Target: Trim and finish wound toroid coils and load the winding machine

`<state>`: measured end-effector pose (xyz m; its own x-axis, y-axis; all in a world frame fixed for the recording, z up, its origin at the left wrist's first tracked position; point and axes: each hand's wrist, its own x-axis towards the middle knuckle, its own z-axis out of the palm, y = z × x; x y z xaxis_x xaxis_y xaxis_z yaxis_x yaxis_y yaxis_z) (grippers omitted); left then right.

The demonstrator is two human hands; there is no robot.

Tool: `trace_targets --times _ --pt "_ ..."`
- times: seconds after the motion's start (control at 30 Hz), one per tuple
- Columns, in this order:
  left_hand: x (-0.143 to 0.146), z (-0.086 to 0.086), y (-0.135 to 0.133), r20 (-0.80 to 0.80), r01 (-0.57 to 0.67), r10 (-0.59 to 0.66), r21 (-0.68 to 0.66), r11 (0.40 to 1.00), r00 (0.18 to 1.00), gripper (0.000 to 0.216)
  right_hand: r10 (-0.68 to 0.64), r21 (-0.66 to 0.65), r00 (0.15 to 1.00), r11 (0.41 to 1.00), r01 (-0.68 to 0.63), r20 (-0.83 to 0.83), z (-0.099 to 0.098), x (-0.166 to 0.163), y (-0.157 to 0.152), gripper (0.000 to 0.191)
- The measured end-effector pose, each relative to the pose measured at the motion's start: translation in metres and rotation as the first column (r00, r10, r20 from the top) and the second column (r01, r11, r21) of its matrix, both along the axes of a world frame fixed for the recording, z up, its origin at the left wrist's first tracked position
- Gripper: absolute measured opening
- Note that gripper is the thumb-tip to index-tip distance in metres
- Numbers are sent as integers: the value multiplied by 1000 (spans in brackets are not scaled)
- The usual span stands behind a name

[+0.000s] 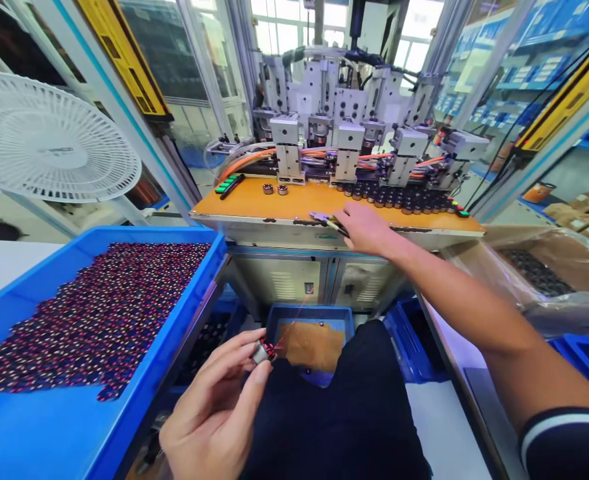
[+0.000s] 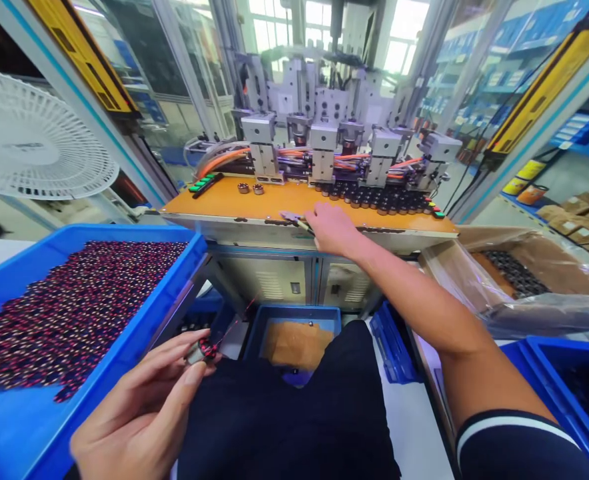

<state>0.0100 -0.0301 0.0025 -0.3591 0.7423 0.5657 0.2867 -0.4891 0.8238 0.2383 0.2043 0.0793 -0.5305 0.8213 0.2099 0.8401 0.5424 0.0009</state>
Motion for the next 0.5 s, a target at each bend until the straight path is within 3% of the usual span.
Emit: trace_targets --times 0.13,0.23,0.33,0.5 --pt "8 1 -3 -26 46 -44 84 995 999 36 78 -24 985 996 -82 -154 -28 27 -69 56" --pt "9 1 -5 -165 78 -59 110 991 984 41 122 -153 862 962 -224 -492 -57 39 -129 52" --pt "11 1 -5 -195 88 -68 97 991 978 43 50 -284 744 905 -316 -666 -78 41 -180 53" --pt "19 3 -5 -155 64 -53 68 996 987 39 37 -345 647 821 -454 -761 -81 38 -220 64"
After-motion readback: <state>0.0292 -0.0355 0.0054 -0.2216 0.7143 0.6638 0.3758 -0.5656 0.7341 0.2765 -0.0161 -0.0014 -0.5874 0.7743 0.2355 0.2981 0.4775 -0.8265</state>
